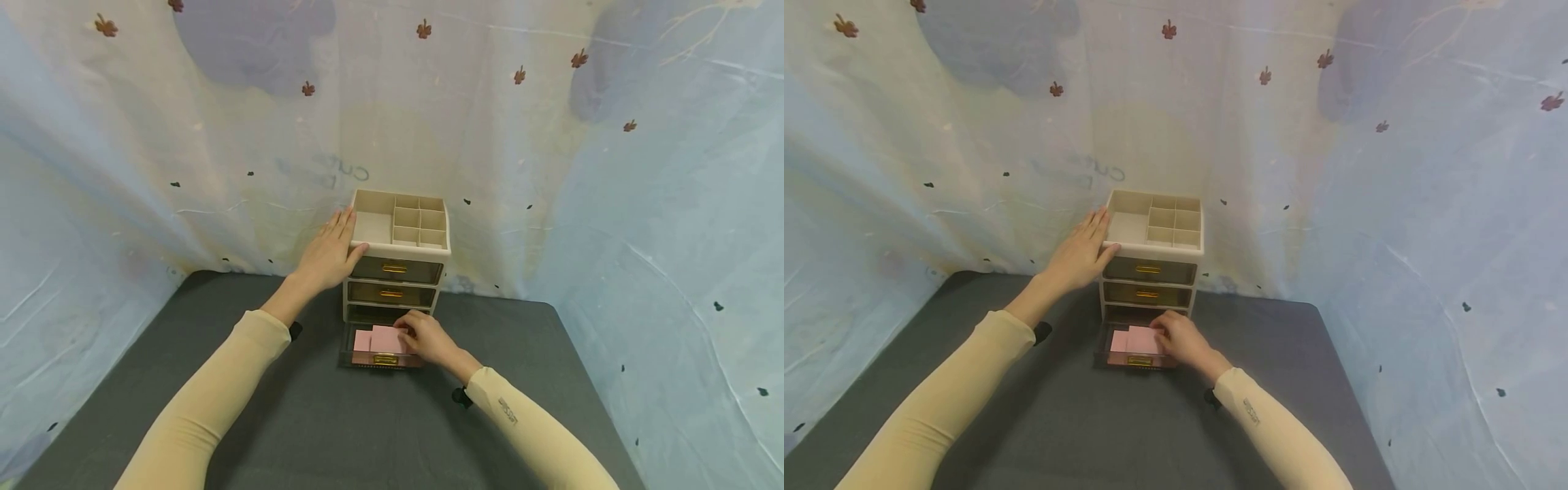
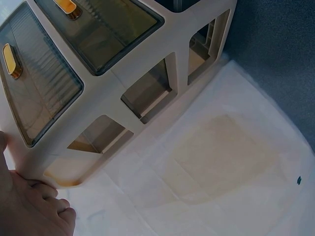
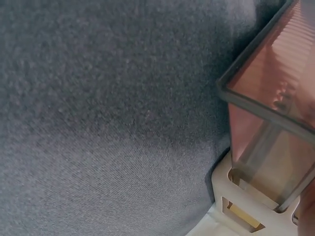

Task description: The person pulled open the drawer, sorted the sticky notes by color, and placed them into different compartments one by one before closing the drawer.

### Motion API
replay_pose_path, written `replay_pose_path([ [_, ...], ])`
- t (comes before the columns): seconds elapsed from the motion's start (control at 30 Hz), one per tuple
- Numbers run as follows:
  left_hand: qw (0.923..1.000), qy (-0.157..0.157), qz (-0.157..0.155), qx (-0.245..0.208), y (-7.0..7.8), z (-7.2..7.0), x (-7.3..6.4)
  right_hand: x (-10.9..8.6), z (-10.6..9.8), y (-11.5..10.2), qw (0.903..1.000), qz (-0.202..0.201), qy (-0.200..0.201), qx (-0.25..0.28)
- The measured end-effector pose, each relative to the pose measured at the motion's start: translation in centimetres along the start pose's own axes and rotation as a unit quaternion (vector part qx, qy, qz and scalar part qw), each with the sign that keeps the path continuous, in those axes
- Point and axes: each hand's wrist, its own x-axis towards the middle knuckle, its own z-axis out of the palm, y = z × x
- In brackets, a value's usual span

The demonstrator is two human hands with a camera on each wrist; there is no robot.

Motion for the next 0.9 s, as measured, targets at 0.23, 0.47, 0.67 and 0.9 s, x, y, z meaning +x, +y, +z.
replay_pose_path([
  [0.23, 1.0000, 0.002, -0.003, 0.000, 0.2, 0.0, 0.0, 0.6, -0.2, 0.0, 0.9987, -0.006, -0.033, -0.039],
  [0.47, 1.0000, 0.001, -0.004, 0.001, 0.2, 0.0, 0.0, 1.3, -0.5, -0.1, 0.9947, -0.006, -0.090, -0.050],
  [0.67, 1.0000, -0.001, -0.006, -0.002, 0.1, 0.1, 0.0, 1.7, -0.4, 0.1, 0.9888, -0.008, -0.127, -0.077],
  [0.9, 0.9999, 0.005, -0.003, -0.012, -0.1, 0.2, 0.1, 1.8, -0.5, 0.1, 0.9842, -0.003, -0.155, -0.085],
])
